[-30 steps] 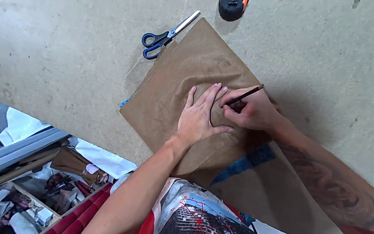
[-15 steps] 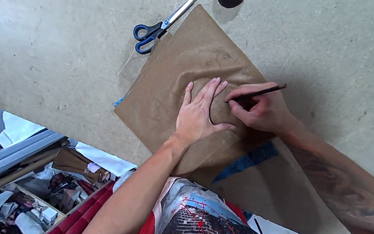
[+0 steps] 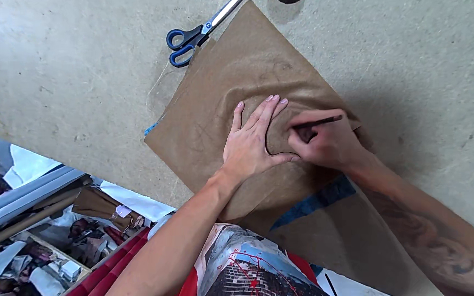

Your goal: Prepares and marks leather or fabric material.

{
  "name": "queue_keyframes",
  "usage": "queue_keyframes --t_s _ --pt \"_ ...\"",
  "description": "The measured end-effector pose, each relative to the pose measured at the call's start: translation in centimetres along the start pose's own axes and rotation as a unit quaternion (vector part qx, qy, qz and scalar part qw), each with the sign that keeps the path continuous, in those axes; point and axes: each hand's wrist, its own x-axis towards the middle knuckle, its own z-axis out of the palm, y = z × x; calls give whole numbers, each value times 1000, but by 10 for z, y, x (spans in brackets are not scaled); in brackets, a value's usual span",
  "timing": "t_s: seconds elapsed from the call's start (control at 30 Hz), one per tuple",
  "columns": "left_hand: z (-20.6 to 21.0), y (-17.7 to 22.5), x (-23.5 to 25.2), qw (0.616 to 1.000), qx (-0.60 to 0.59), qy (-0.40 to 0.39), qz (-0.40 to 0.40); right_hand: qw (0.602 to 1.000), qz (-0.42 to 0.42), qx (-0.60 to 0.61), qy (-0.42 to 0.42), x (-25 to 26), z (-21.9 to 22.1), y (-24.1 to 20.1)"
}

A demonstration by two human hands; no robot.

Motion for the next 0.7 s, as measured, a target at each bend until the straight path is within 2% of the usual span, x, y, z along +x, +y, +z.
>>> queue_keyframes --t_s 0.1,0.2,0.27,0.33,0.43,0.5,0.57,0.63,0.7 --pt "-2 1 0 1000 3 14 3 999 31 -15 31 -2 -16 5" --pt "-1 -1 1 1000 8 9 0 999 29 38 9 -13 -11 -4" --pt "0 0 2 1000 12 4 -1 1000 11 3 11 -15 -7 1" --pt "-1 2 1 1000 16 8 -3 998 28 -44 39 -11 -16 7" --pt "-3 0 3 1000 2 14 11 991 89 23 95 -19 -35 -7" --pt "-8 2 -3 999 -33 9 23 985 95 65 126 -29 -49 -29" --pt "-29 11 -29 989 -149 13 0 983 120 24 140 -34 -65 -39" --pt "-47 28 -82 954 -267 115 -75 971 169 -17 168 -41 -74 -25" --pt "-56 33 -147 930 -241 215 -179 957 243 -36 157 -44 -76 -10"
